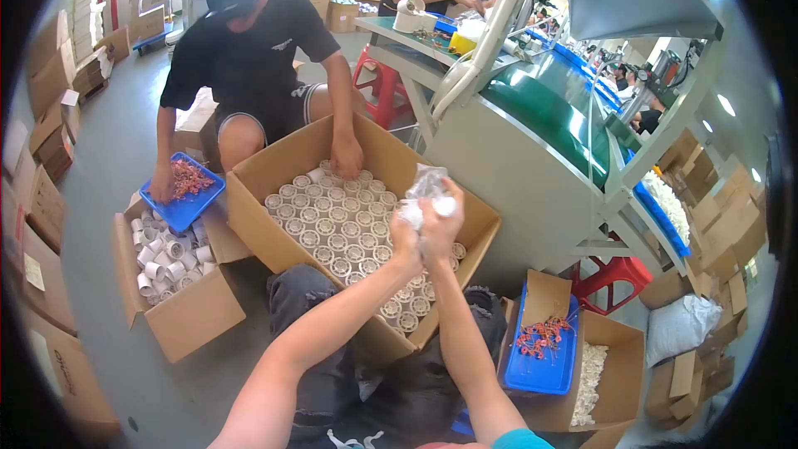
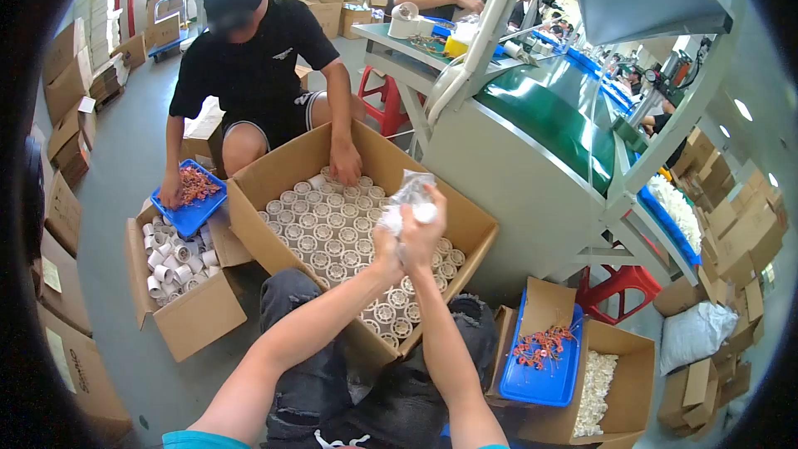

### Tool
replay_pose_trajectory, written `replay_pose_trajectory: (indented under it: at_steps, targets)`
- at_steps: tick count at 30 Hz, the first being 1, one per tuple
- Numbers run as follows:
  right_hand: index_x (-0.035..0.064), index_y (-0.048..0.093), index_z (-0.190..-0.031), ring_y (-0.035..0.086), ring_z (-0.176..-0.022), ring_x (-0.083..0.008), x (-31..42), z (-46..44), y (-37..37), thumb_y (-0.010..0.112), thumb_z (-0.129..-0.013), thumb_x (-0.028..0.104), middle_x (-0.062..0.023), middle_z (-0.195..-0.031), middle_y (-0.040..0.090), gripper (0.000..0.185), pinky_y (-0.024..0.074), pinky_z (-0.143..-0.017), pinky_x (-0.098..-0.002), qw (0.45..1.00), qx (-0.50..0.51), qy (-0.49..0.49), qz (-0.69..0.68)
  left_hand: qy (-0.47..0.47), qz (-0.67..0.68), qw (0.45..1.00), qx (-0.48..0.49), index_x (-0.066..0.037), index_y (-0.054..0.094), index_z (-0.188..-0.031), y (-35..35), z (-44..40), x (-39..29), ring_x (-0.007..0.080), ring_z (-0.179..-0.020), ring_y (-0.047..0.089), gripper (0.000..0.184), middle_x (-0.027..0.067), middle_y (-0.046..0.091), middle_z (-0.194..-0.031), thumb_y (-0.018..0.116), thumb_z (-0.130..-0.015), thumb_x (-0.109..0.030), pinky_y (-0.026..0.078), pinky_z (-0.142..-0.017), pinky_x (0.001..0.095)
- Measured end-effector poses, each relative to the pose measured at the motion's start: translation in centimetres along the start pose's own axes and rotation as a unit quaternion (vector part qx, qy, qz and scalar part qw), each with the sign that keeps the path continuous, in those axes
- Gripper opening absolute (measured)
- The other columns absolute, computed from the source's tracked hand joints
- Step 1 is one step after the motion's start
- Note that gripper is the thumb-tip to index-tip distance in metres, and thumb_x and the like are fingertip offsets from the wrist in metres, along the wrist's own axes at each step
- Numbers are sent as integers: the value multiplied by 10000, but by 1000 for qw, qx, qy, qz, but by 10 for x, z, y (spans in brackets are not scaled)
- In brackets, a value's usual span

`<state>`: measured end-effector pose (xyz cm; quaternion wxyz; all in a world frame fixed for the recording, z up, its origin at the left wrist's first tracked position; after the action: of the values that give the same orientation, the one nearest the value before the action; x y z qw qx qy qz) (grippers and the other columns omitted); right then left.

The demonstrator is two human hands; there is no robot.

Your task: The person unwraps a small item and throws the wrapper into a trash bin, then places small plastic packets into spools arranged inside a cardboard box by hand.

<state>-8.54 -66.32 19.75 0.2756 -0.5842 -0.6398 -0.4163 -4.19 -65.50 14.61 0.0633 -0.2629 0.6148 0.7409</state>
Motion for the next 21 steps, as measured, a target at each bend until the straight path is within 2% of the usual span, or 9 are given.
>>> replay_pose_trajectory:
  at_steps: [2, 5, 6, 8, 9, 11, 13, 18, 21]
  targets:
    - [-22, 585, -1026, 583, -978, -184, -3, 3, 0, 583, -784, -45, -112, -1030, 628, 243, 442, -898, -321, 990, 73, -62, 101, -2, 18, 999, 42, -52, 593, -1032, -24, -31, 3, 193, -801, 632, 251, 74, 638, -936, 405, -938, -190, 538, -724, 337]
    - [-11, 610, -1037, 582, -965, -175, -14, 19, 3, 553, -798, -27, -108, -989, 633, 246, 452, -870, -314, 978, 161, -98, 85, -22, 0, 999, 33, -69, 605, -948, -38, -46, -9, 207, -742, 637, 246, 70, 640, -860, 417, -912, -224, 544, -664, 353]
    - [-9, 614, -1003, 588, -942, -184, -10, 23, 4, 587, -792, 2, -111, -968, 628, 214, 454, -850, -312, 982, 173, -46, 65, -29, -11, 999, 16, -76, 607, -914, -41, -47, -13, 211, -723, 638, 245, 68, 639, -834, 420, -904, -234, 545, -643, 358]
    - [-5, 623, -935, 601, -897, -202, 5, 33, 9, 656, -778, 60, -116, -926, 619, 173, 459, -811, -309, 979, 191, 63, 24, -89, 145, 982, 81, -85, 596, -883, -48, -48, -10, 197, -689, 624, 267, 67, 630, -810, 431, -905, -293, 537, -604, 360]
    - [-3, 623, -925, 596, -871, -195, 12, 35, 11, 673, -776, 84, -110, -898, 611, 180, 458, -788, -308, 982, 179, 6, 64, -117, 221, 962, 113, -89, 590, -867, -44, -43, -14, 191, -672, 617, 283, 66, 625, -799, 436, -906, -323, 532, -584, 361]
    - [2, 623, -906, 587, -819, -180, 22, 41, 16, 709, -772, 132, -98, -841, 593, 205, 457, -743, -307, 972, 157, -105, 141, -58, 163, 982, 79, -71, 534, -867, -35, -35, -10, 152, -639, 565, 198, 61, 573, -773, 479, -924, -252, 495, -546, 303]
    - [-3, 592, -820, 545, -671, -82, 3, 44, 12, 737, -778, 130, -37, -733, 602, 202, 437, -596, -240, 982, 52, -106, 146, 94, -56, 992, -56, -59, 541, -902, -26, -40, -18, 144, -614, 551, 232, 63, 585, -791, 542, -928, -290, 487, -538, 307]
    - [39, 496, -625, 452, -528, -51, -13, 16, -12, 702, -796, 67, 30, -598, 520, 269, 351, -468, -240, 998, -29, -27, 50, 139, -206, 968, -23, -56, 492, -843, -16, -40, -18, 43, -701, 450, 185, -9, 525, -786, 486, -984, -175, 408, -621, 223]
    - [61, 471, -607, 417, -521, -42, -10, 0, -31, 703, -789, 51, 45, -591, 492, 295, 324, -460, -242, 999, -32, 19, 19, 205, -261, 943, 7, -31, 523, -883, -10, -41, -27, 96, -766, 459, 171, 2, 506, -818, 509, -968, -179, 408, -717, 261]
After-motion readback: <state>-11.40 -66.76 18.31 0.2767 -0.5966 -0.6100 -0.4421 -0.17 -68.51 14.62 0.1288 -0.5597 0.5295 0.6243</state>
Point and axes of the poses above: each hand's wrist, its own z-axis away from the middle knuckle, its own y-axis out of the palm, x = y × z, the point moved 3 cm from there along -z, towards the middle knuckle
